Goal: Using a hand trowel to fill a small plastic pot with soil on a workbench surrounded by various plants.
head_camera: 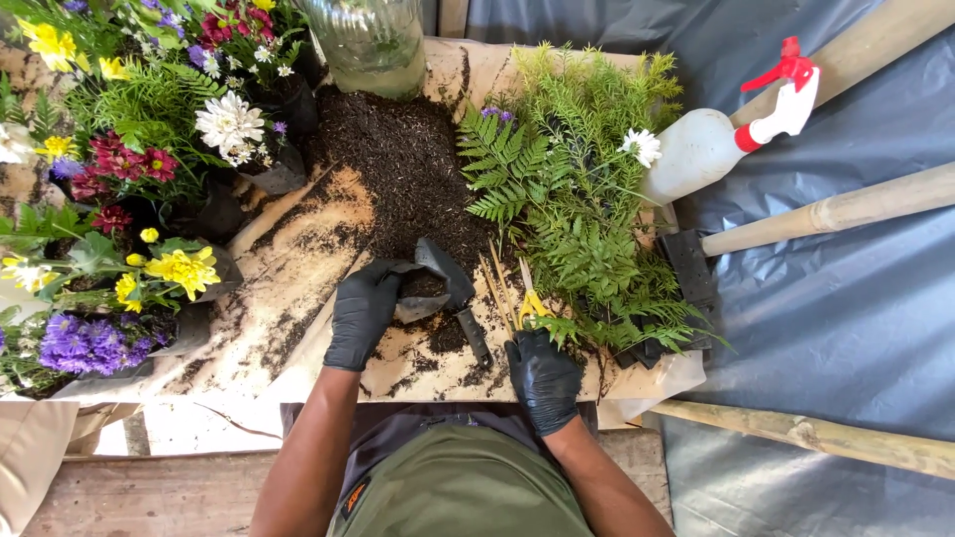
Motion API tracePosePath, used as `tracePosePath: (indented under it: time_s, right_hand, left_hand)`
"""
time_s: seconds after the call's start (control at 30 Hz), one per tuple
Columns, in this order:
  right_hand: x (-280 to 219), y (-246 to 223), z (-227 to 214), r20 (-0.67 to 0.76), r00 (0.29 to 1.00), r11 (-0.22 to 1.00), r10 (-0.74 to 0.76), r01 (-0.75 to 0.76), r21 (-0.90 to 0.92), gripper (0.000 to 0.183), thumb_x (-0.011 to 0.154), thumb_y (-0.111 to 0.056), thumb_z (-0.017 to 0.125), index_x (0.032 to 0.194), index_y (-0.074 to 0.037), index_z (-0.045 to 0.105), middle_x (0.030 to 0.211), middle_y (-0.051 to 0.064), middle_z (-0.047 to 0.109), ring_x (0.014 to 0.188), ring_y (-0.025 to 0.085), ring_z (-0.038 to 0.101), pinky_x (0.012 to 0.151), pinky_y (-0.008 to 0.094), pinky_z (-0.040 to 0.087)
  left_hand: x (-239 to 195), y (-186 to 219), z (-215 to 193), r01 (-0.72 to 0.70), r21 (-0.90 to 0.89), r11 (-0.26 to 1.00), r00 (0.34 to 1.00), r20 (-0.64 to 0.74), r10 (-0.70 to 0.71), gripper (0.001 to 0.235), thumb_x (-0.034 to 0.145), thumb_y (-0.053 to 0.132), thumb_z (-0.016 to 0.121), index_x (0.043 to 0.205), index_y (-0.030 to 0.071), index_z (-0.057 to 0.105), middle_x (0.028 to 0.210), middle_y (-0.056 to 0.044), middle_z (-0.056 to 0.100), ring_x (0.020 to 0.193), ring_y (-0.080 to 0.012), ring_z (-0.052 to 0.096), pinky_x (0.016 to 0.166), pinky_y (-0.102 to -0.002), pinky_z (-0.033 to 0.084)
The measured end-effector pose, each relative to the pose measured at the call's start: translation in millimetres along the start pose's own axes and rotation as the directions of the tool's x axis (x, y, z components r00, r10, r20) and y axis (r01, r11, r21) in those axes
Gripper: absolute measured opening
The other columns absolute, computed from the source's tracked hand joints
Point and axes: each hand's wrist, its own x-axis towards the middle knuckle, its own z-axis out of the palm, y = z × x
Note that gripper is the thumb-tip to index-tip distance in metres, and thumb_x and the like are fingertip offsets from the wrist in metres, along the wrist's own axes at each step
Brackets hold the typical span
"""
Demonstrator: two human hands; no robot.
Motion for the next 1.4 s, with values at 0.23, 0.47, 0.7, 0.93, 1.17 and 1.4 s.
tracePosePath:
  time_s: [0.23,0.47,0.7,0.93,1.17,1.4]
  right_hand:
    - [28.5,-24.3,-54.8,0.112,0.991,0.990,0.070,-0.083,0.112,0.026,0.090,-0.051,0.065,0.092,-0.026,0.074,0.081,0.001,0.072,0.067,0.024,0.074,0.056,0.036,0.061]
    - [42.6,-31.2,-63.4,0.198,0.973,0.934,0.120,-0.179,0.310,0.015,0.089,-0.041,0.066,0.095,-0.030,0.074,0.083,0.002,0.074,0.073,0.025,0.074,0.061,0.038,0.062]
    - [29.3,-16.5,-78.9,0.272,0.950,0.862,0.153,-0.263,0.433,0.011,0.089,-0.034,0.067,0.097,-0.034,0.075,0.085,0.002,0.075,0.078,0.026,0.075,0.065,0.039,0.063]
    - [73.6,-25.6,-168.3,0.412,0.903,0.547,0.120,-0.406,0.732,0.018,0.091,-0.019,0.064,0.103,-0.023,0.077,0.088,0.010,0.076,0.081,0.026,0.075,0.069,0.042,0.064]
    - [111.0,-12.3,-239.1,0.347,0.922,-0.312,-0.170,-0.384,0.869,0.044,0.084,-0.005,0.057,0.123,0.011,0.068,0.095,0.025,0.069,0.080,0.023,0.065,0.075,0.047,0.066]
    - [131.2,-25.0,-267.0,0.258,0.962,-0.185,-0.092,-0.271,0.945,0.038,0.077,0.007,0.080,0.114,0.012,0.072,0.090,0.020,0.072,0.082,0.022,0.069,0.076,0.039,0.061]
  left_hand:
    - [-57.5,75.4,-50.3,-0.221,0.189,0.957,0.970,-0.055,0.235,0.038,0.092,0.013,0.072,0.129,0.017,0.074,0.118,-0.015,0.075,0.116,-0.0381,0.068,0.094,-0.050,0.058]
    - [-36.5,28.9,-35.1,-0.477,0.506,0.718,0.833,0.001,0.553,0.051,0.087,0.010,0.078,0.136,0.008,0.066,0.118,-0.019,0.072,0.112,-0.0407,0.069,0.091,-0.051,0.060]
    - [-27.6,12.2,-40.7,-0.372,0.391,0.842,0.902,-0.063,0.428,0.040,0.094,0.029,0.075,0.133,0.025,0.071,0.106,-0.006,0.077,0.103,-0.0331,0.073,0.087,-0.046,0.061]
    - [-16.7,0.4,-48.0,-0.345,0.562,0.751,0.865,-0.119,0.487,0.043,0.089,0.025,0.073,0.132,0.028,0.072,0.092,0.000,0.073,0.093,-0.0287,0.073,0.078,-0.042,0.062]
    - [-9.5,-10.4,-43.8,-0.284,0.525,0.802,0.910,-0.115,0.398,0.033,0.090,0.032,0.074,0.124,0.031,0.074,0.088,0.002,0.073,0.091,-0.0274,0.073,0.076,-0.043,0.062]
    - [-32.7,27.1,-55.3,-0.299,0.463,0.835,0.921,-0.088,0.378,0.026,0.092,0.035,0.073,0.118,0.032,0.077,0.086,0.000,0.075,0.090,-0.0293,0.074,0.075,-0.043,0.063]
